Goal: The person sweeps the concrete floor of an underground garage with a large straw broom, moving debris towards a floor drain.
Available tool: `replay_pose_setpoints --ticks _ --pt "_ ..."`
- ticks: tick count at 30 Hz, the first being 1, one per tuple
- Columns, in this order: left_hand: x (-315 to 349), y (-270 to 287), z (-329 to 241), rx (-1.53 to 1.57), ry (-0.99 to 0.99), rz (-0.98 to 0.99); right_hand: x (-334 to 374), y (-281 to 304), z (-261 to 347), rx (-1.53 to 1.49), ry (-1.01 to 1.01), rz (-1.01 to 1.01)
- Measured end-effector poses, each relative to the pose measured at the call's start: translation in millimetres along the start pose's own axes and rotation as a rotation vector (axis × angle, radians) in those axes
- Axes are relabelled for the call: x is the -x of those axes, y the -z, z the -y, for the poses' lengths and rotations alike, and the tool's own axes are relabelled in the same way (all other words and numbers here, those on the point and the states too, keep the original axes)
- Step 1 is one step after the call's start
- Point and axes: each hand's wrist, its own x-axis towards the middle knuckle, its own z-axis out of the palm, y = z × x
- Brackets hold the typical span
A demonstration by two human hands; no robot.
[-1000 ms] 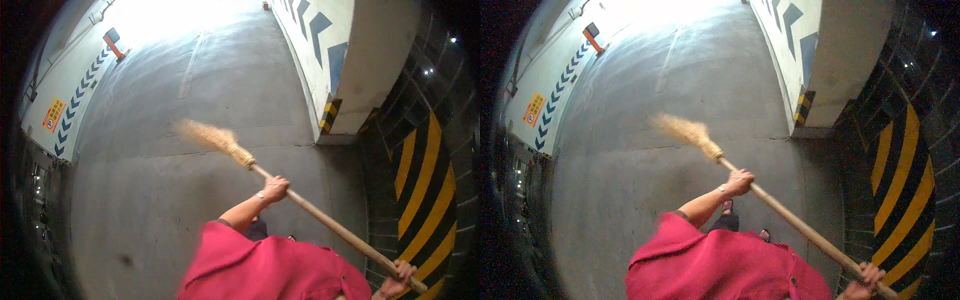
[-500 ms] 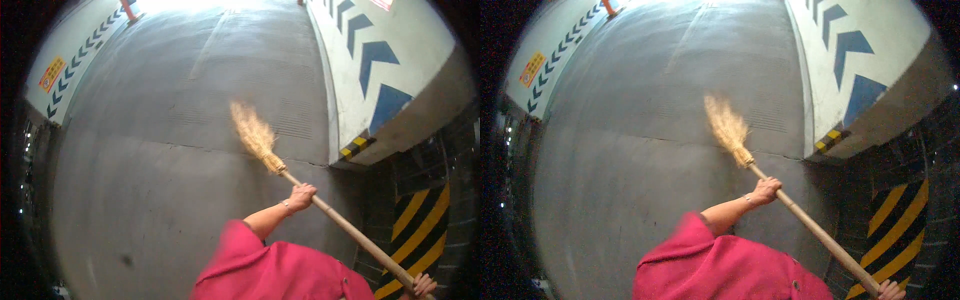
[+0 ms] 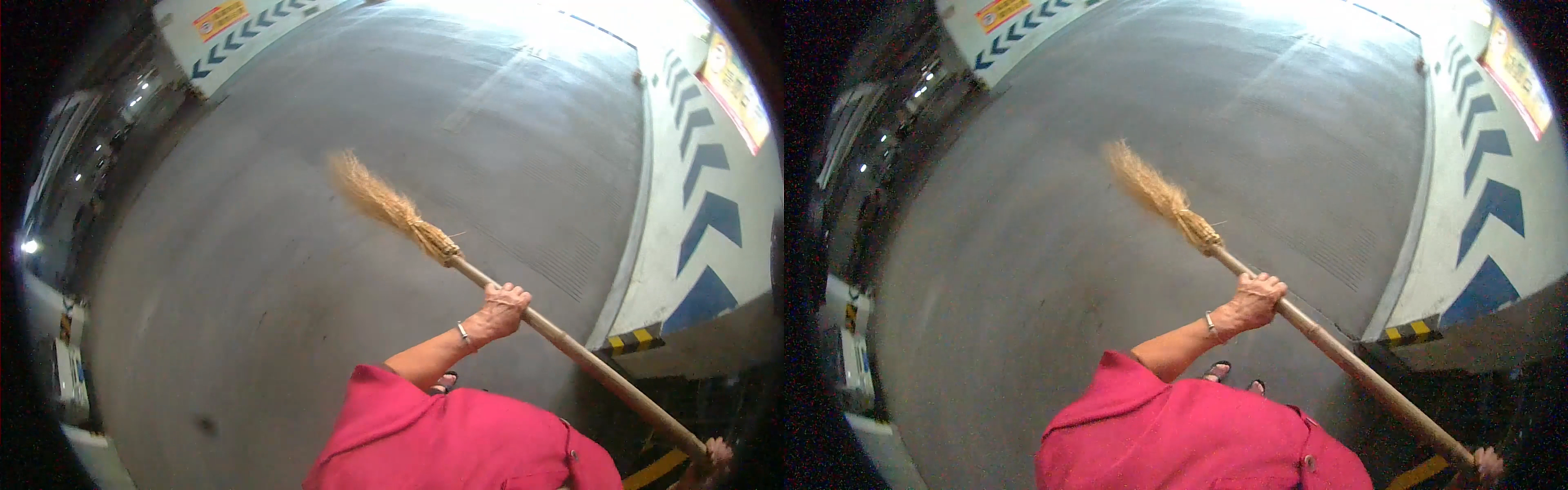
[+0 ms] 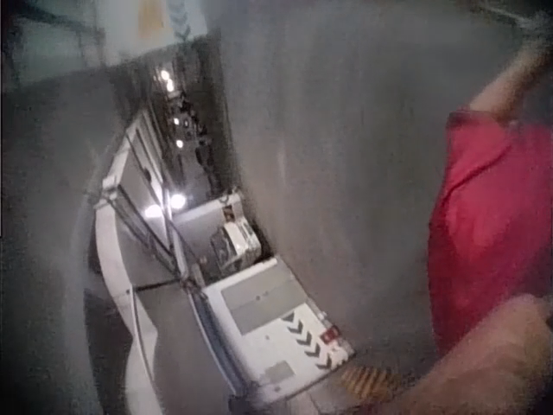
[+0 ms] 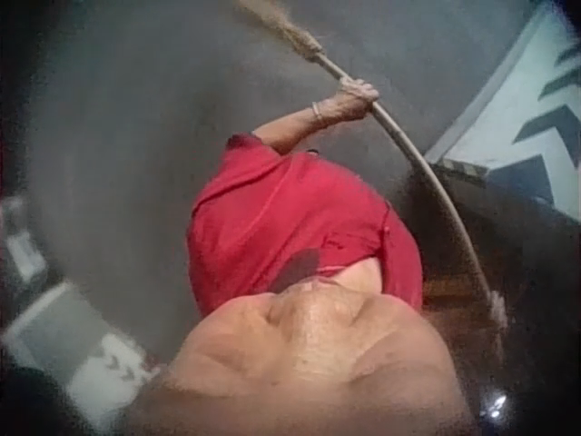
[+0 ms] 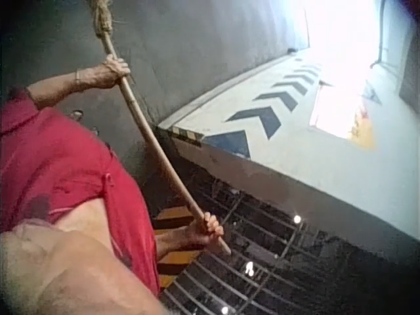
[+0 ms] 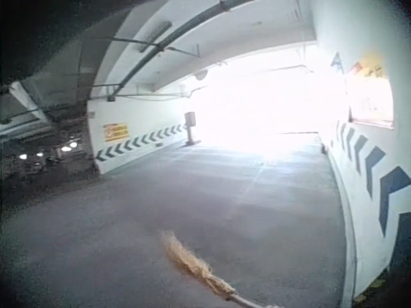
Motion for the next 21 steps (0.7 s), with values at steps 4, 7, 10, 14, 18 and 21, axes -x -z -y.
replay_pose_setpoints --ticks 4,7,10,14,18,21 --pt "77 7 20 -0.150 0.274 -0.055 -60 70 -49 0.004 -0.336 0.179" --pt "151 22 9 -0.308 0.495 -0.107 -95 54 -126 -0.116 -0.432 0.489" --pt "231 16 -12 -0.273 0.740 -0.107 -113 80 -198 -0.131 -0.574 0.457" --pt "229 -8 6 -0.279 0.906 -0.181 -177 20 -357 -0.434 -0.960 0.359" --pt "236 -10 3 -0.164 1.041 -0.186 -188 -68 -424 -0.107 -1.170 -0.014" --pt "236 -23 1 0.000 1.079 -0.092 -193 -86 -442 -0.005 -1.154 0.018"
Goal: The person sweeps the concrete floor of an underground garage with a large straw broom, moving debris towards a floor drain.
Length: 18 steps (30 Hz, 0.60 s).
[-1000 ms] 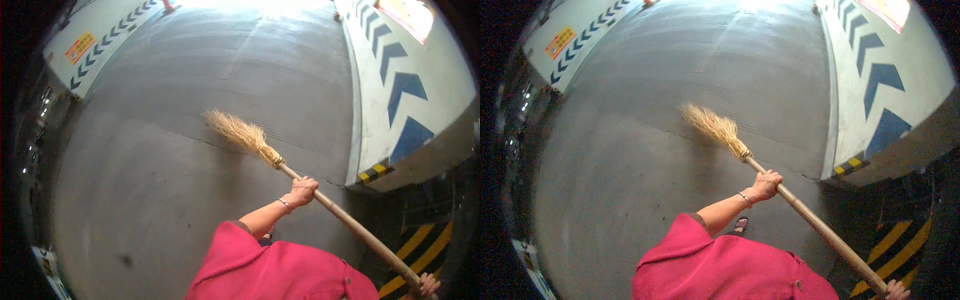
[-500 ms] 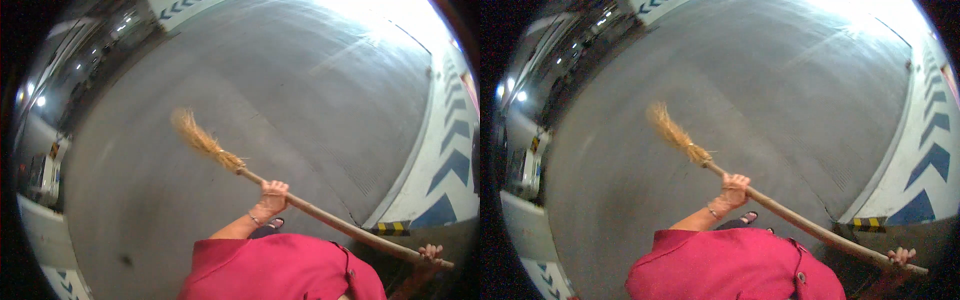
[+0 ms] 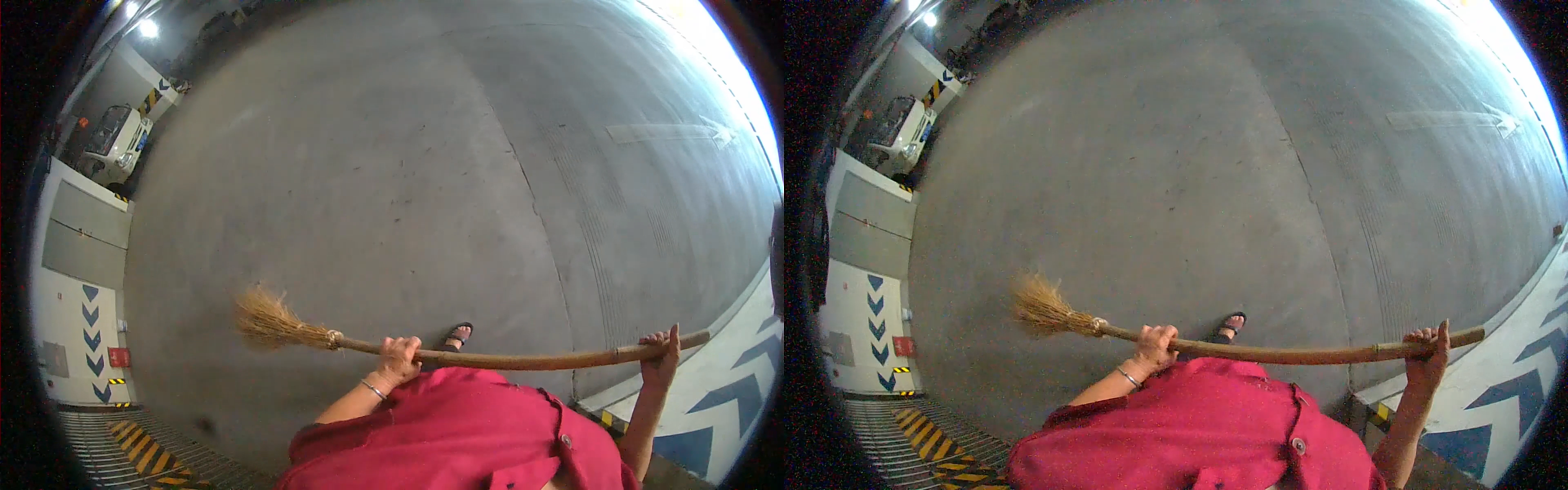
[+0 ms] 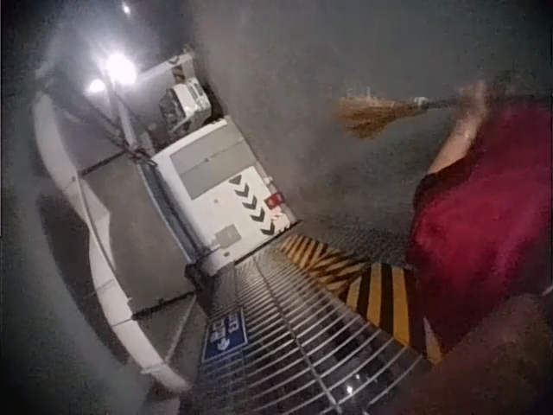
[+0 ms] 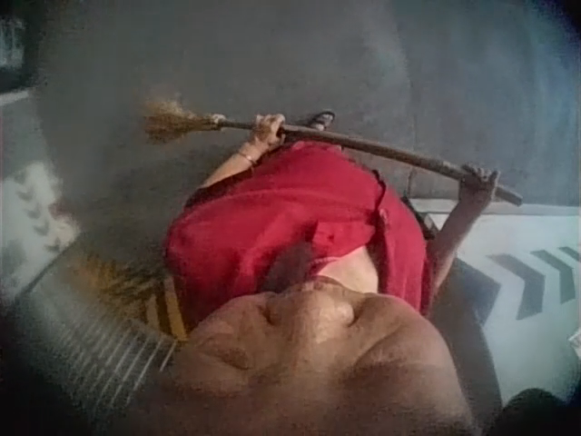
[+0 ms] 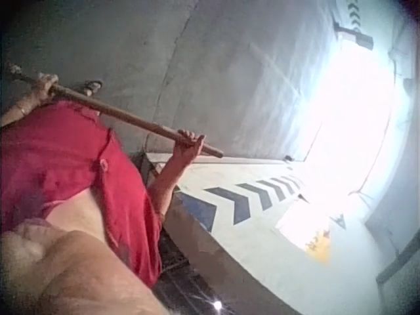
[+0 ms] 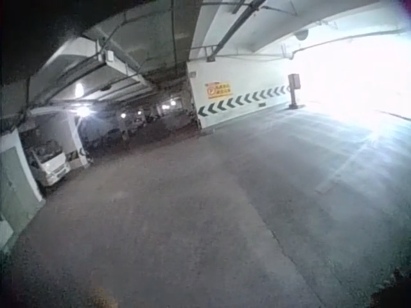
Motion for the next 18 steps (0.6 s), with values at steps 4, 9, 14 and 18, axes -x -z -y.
replay_pose_setpoints --ticks 4,9,14,18 --pt "-19 -60 -12 0.159 -0.258 0.099 18 66 52 0.094 0.094 0.050" --pt "-134 -108 -108 0.328 -0.695 0.010 122 111 199 0.305 0.425 0.332" --pt "-273 -91 -145 0.126 -0.729 -0.028 162 49 157 0.433 0.802 0.198" --pt "-318 -43 -117 0.107 -0.683 -0.318 136 37 124 0.267 0.564 0.398"
